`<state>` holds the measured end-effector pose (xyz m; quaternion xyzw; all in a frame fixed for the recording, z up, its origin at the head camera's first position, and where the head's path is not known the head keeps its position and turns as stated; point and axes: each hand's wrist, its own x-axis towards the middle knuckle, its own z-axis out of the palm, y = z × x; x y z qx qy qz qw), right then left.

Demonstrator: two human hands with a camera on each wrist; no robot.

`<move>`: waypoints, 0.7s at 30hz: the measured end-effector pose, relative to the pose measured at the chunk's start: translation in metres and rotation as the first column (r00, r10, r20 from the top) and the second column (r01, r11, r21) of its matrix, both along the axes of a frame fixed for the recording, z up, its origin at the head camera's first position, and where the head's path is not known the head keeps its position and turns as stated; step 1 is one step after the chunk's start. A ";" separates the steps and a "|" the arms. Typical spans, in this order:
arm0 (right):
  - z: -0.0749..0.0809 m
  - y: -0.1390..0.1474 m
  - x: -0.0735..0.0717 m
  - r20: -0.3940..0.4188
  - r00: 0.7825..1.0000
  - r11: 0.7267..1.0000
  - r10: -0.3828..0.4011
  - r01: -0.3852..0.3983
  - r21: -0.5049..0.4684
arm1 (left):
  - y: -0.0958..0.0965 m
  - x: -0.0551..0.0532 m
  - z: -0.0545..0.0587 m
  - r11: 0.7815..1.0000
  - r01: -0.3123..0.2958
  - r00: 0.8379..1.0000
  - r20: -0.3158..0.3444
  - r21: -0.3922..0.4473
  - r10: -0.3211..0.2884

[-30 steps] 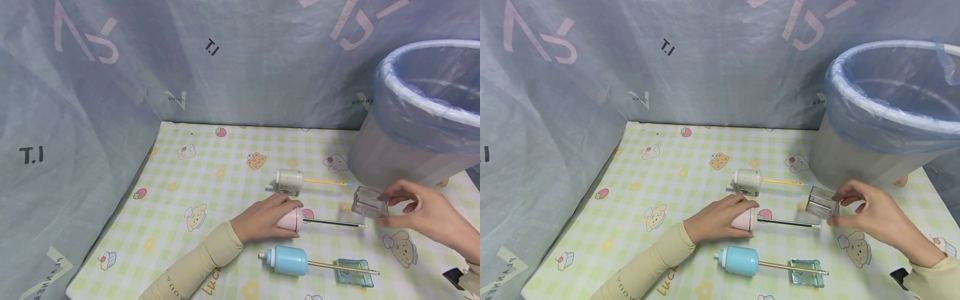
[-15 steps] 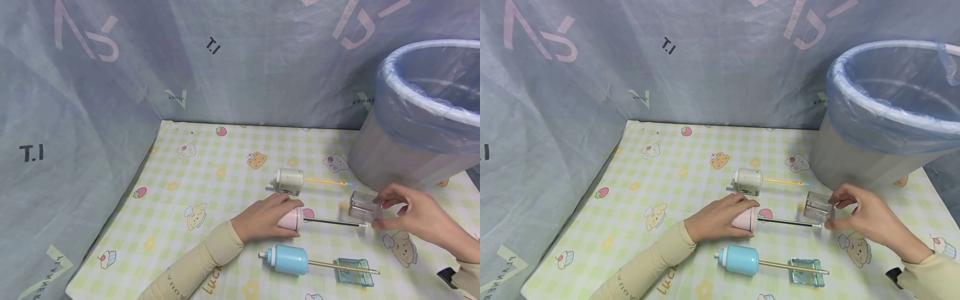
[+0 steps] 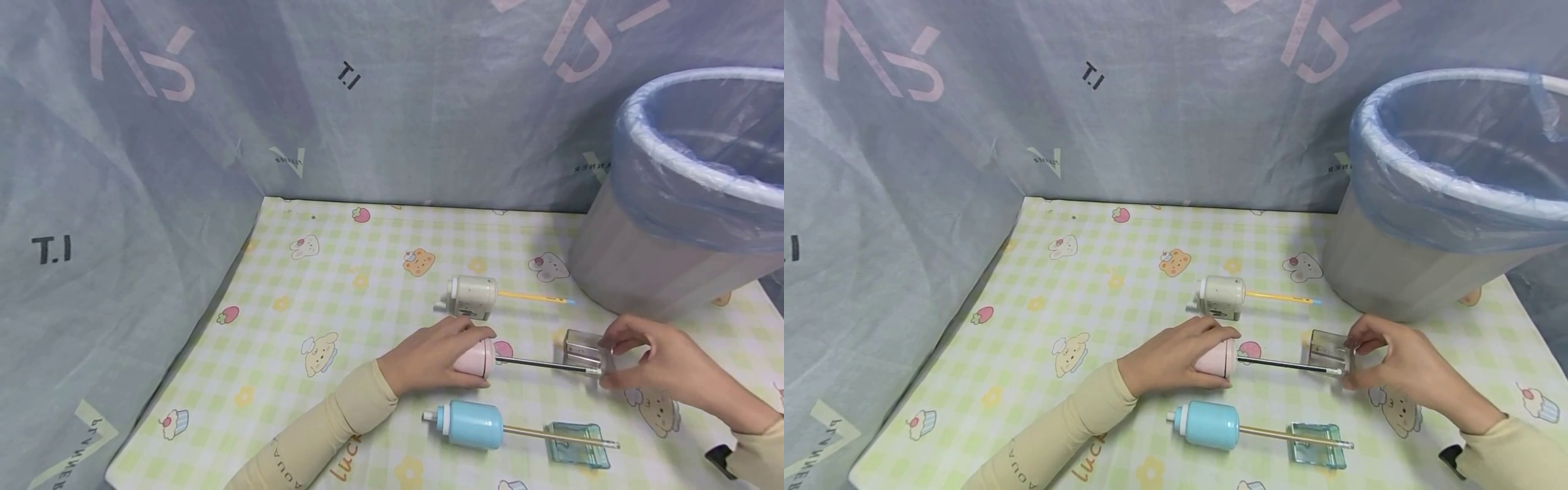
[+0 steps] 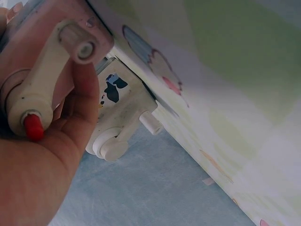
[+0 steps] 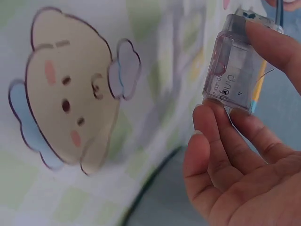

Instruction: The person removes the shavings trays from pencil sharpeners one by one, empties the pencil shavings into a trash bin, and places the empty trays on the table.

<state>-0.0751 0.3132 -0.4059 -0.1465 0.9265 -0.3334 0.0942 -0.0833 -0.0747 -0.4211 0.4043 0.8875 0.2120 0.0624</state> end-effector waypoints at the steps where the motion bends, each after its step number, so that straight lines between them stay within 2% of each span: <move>1: -0.002 -0.001 0.001 0.004 1.000 1.000 0.011 -0.011 -0.009 | 0.000 0.000 0.000 1.000 0.001 1.000 -0.001 -0.001 -0.001; 6: -0.007 -0.006 0.005 0.017 0.999 0.998 0.046 -0.045 -0.040 | 0.001 0.000 -0.001 1.000 0.001 1.000 0.007 -0.001 -0.001; 12: -0.012 -0.012 0.006 -0.013 0.998 0.995 0.060 -0.061 -0.080 | 0.001 0.001 -0.001 1.000 -0.004 1.000 0.011 0.003 0.004; 21: -0.017 -0.019 0.008 -0.005 0.996 0.992 0.092 -0.092 -0.084 | 0.000 0.000 0.001 1.000 0.001 1.000 -0.004 0.004 -0.001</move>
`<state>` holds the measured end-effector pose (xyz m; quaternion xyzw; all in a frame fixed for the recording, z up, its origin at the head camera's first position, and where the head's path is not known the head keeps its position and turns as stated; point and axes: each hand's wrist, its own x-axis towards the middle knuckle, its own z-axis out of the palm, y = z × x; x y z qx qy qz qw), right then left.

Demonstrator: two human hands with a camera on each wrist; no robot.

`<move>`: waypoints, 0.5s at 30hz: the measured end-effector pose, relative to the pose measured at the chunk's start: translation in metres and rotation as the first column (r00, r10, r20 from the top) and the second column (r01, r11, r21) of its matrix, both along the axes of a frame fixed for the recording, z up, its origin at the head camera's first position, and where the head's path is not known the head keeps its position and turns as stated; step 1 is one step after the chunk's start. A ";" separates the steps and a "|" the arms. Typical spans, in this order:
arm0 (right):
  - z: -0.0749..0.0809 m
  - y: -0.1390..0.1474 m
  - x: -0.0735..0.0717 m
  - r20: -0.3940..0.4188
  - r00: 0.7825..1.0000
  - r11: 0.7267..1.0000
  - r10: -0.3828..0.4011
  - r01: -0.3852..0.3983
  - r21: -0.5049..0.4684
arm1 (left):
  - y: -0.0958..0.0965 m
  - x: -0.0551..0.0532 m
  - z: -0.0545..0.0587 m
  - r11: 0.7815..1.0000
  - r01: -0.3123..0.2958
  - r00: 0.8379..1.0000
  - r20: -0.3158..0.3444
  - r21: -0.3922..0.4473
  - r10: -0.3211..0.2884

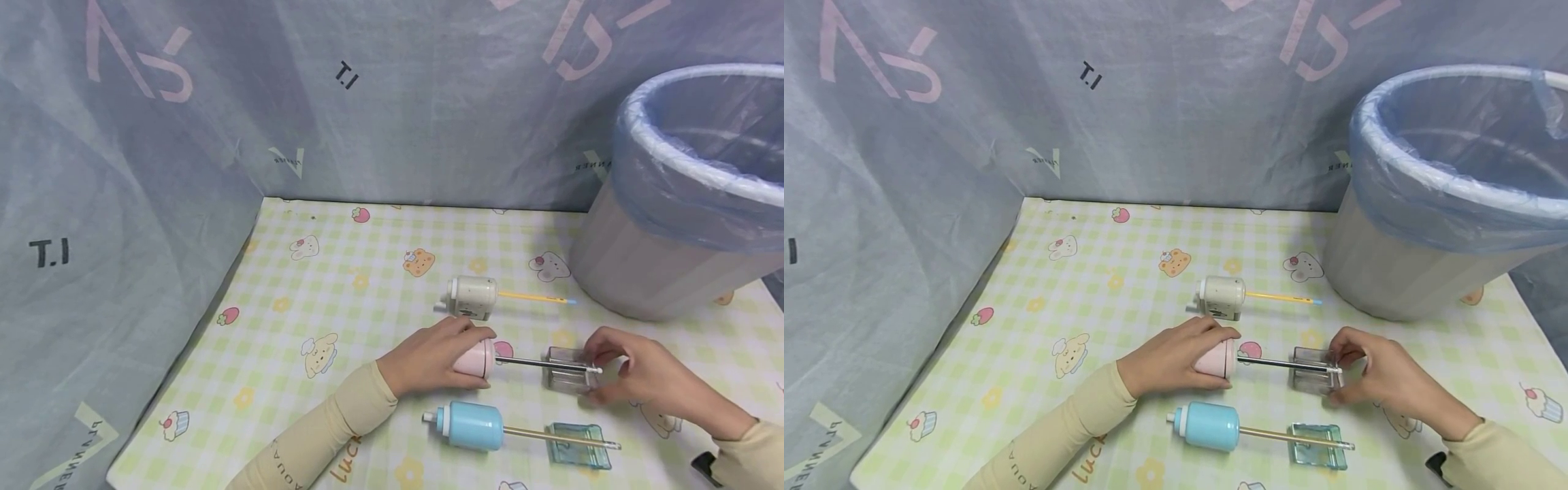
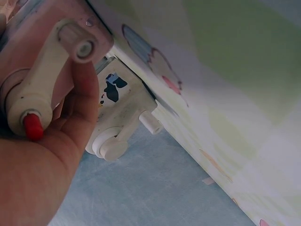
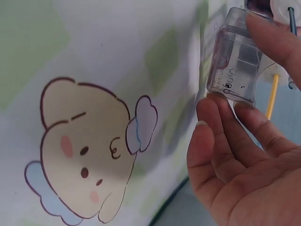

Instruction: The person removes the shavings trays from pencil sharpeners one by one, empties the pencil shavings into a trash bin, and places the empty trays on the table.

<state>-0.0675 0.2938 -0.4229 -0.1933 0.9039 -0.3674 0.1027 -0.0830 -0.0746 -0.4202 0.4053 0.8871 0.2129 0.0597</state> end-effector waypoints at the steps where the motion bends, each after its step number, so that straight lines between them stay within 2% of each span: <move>1: 0.000 -0.001 0.000 0.006 1.000 1.000 0.002 -0.002 -0.003 | 0.000 0.000 0.000 1.000 0.000 1.000 -0.001 0.000 0.000; 15: -0.003 -0.006 0.001 0.041 0.999 0.999 0.017 -0.019 0.047 | 0.000 0.000 0.000 1.000 0.001 1.000 -0.006 0.006 -0.001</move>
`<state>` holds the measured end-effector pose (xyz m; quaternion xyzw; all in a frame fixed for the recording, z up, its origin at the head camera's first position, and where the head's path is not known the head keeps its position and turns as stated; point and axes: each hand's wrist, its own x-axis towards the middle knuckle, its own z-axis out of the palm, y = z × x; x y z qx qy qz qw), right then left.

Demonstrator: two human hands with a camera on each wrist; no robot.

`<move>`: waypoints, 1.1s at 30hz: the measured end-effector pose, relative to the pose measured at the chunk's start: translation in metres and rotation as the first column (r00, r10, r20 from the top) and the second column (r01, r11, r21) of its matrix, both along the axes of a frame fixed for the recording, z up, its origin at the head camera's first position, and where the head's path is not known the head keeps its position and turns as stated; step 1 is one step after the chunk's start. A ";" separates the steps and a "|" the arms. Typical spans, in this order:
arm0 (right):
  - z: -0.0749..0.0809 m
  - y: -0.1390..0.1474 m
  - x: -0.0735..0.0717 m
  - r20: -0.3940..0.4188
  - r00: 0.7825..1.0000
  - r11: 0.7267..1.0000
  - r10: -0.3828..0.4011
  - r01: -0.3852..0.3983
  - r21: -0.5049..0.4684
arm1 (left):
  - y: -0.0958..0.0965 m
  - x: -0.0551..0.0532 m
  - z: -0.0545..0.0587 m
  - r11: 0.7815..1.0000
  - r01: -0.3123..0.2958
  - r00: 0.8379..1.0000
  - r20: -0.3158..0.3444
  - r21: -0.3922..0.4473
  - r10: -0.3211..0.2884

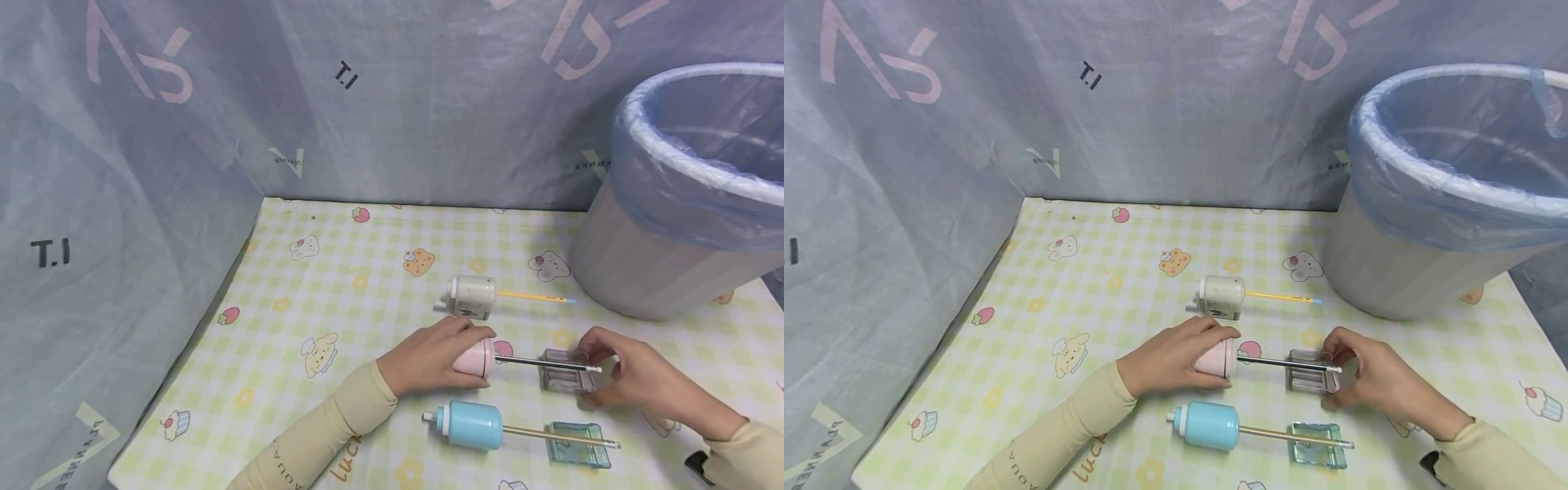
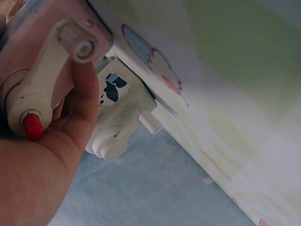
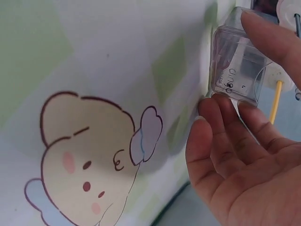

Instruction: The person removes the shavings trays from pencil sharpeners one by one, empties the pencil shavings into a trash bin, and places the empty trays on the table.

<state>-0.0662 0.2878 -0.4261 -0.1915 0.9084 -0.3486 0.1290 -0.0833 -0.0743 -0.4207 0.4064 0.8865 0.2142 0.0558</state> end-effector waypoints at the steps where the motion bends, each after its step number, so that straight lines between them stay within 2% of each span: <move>1: 0.000 0.000 0.000 0.003 1.000 1.000 0.000 -0.001 0.005 | 0.000 0.000 0.000 1.000 0.002 1.000 0.001 0.002 -0.002; 9: 0.001 0.000 0.000 0.027 1.000 0.999 0.007 -0.008 0.040 | 0.000 -0.001 0.000 1.000 0.010 1.000 -0.015 -0.015 -0.011; 16: 0.002 0.002 0.000 0.096 0.994 0.995 0.042 -0.050 0.085 | 0.000 0.001 0.000 0.997 0.010 0.996 -0.091 -0.078 -0.017; 22: 0.008 0.014 0.001 0.050 0.998 0.996 0.046 -0.050 0.076 | 0.001 0.004 0.004 0.994 -0.011 0.992 -0.126 -0.111 -0.003; 25: 0.015 0.019 0.000 0.015 0.999 0.995 0.033 -0.034 0.093 | -0.001 0.004 0.012 0.997 -0.021 0.991 -0.135 -0.077 0.011; 28: 0.024 0.022 -0.002 -0.053 0.998 0.993 0.022 -0.016 0.117 | -0.005 -0.002 0.023 1.000 -0.026 0.984 -0.174 -0.005 0.025; 30: 0.031 0.022 -0.002 -0.112 0.994 0.992 0.016 -0.003 0.122 | -0.007 -0.009 0.029 0.998 -0.035 0.977 -0.207 0.058 0.046; 33: 0.039 0.022 -0.003 -0.199 0.980 0.994 0.010 0.013 0.111 | -0.011 -0.026 0.033 0.987 -0.051 0.968 -0.236 0.154 0.087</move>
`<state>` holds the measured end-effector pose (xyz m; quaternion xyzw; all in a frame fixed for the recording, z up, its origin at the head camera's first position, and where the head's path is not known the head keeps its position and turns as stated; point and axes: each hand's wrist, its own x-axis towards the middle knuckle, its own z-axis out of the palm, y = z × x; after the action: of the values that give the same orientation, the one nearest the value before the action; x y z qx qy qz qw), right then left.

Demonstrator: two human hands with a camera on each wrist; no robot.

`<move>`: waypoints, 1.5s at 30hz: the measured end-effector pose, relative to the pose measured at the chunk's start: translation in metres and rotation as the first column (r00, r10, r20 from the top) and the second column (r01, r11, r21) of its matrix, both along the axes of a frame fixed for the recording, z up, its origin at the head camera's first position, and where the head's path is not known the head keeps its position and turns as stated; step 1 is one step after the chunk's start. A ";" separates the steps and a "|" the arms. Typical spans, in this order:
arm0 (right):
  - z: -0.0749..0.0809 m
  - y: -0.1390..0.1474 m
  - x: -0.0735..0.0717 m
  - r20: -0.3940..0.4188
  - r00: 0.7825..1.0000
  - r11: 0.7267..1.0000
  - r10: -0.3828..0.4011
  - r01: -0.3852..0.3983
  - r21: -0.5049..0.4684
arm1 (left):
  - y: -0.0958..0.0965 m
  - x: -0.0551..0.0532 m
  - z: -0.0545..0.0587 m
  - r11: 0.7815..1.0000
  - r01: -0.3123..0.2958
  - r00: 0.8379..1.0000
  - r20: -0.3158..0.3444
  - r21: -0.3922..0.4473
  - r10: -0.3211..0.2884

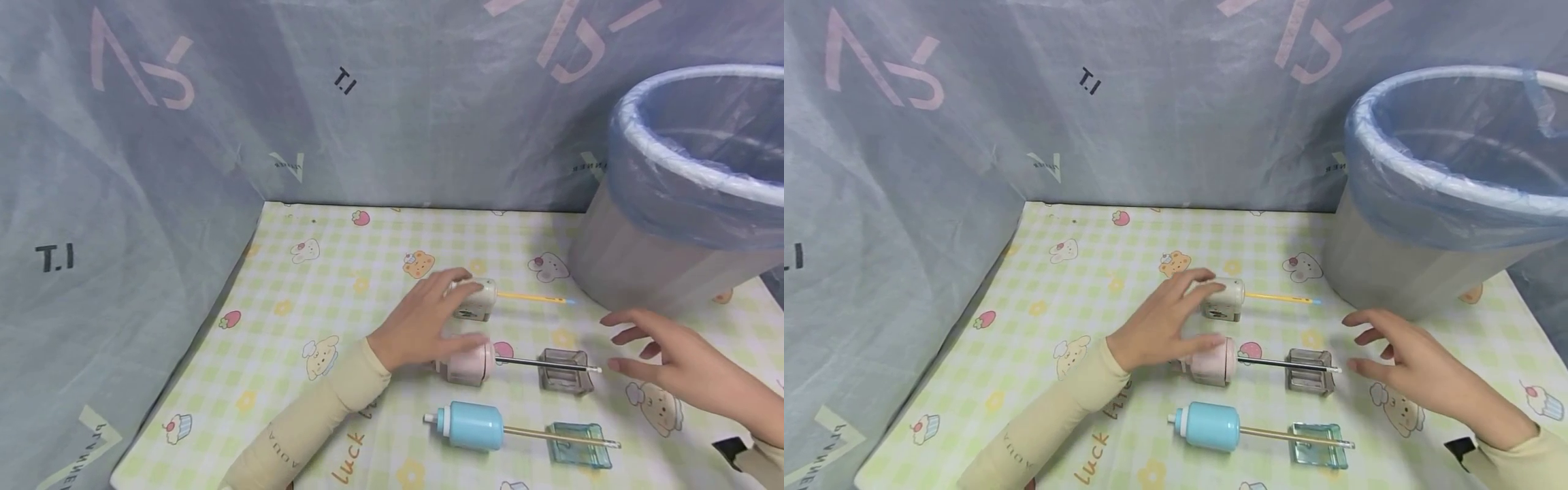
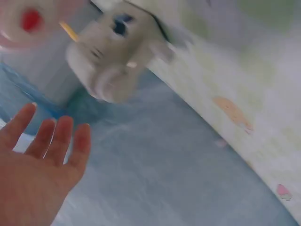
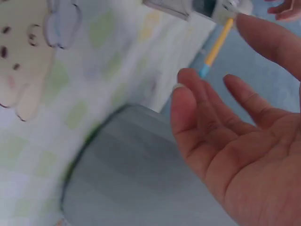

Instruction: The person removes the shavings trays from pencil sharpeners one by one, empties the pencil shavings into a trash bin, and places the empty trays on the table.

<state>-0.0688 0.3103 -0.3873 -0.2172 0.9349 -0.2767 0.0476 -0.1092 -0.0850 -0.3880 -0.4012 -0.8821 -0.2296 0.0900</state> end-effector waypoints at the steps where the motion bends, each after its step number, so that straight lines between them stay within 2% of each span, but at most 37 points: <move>1: 0.002 0.000 0.000 -0.021 1.000 1.000 0.001 -0.001 -0.011 | -0.001 -0.006 0.000 1.000 -0.013 1.000 0.004 0.021 0.013; 3: 0.005 0.000 -0.001 -0.045 0.999 1.000 0.005 -0.006 -0.025 | -0.002 -0.020 -0.003 0.998 -0.034 0.999 0.042 0.044 0.032; 5: 0.007 -0.001 -0.001 -0.054 0.999 0.999 -0.001 -0.001 -0.045 | -0.003 -0.033 -0.007 0.998 -0.046 0.993 0.114 0.037 0.042; 8: 0.008 -0.003 -0.004 -0.072 0.997 0.998 0.010 -0.015 -0.060 | -0.005 -0.048 -0.013 0.998 -0.061 0.969 0.238 -0.009 0.061; 11: 0.007 -0.005 -0.006 -0.091 0.995 0.997 0.035 -0.042 -0.068 | -0.006 -0.057 -0.019 0.997 -0.071 0.941 0.329 -0.037 0.079; 13: 0.006 -0.007 -0.007 -0.102 0.993 0.995 0.059 -0.066 -0.071 | -0.005 -0.060 -0.022 0.997 -0.066 0.927 0.366 -0.041 0.076; 15: 0.004 -0.008 -0.007 -0.100 0.993 0.995 0.061 -0.069 -0.078 | -0.003 -0.062 -0.025 0.998 -0.054 0.920 0.386 -0.037 0.064; 21: 0.002 -0.009 -0.009 -0.110 0.990 0.994 0.083 -0.091 -0.066 | 0.005 -0.066 -0.024 0.999 -0.014 0.927 0.373 -0.043 0.029; 30: 0.001 -0.013 -0.009 -0.067 0.994 0.994 0.087 -0.091 -0.055 | 0.019 -0.070 -0.017 0.987 0.059 0.950 0.313 -0.151 -0.009; 37: -0.003 -0.012 -0.009 -0.095 0.990 0.992 0.105 -0.111 -0.063 | 0.024 -0.076 -0.023 0.971 0.119 0.939 0.340 -0.207 -0.043; 45: -0.003 -0.013 -0.008 -0.084 0.992 0.993 0.091 -0.097 -0.061 | 0.025 -0.076 -0.027 0.976 0.126 0.937 0.345 -0.175 -0.059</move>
<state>-0.0766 0.2977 -0.3905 -0.2735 0.9152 -0.2954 0.0156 -0.1850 -0.0601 -0.4155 -0.4040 -0.8827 -0.2117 -0.1134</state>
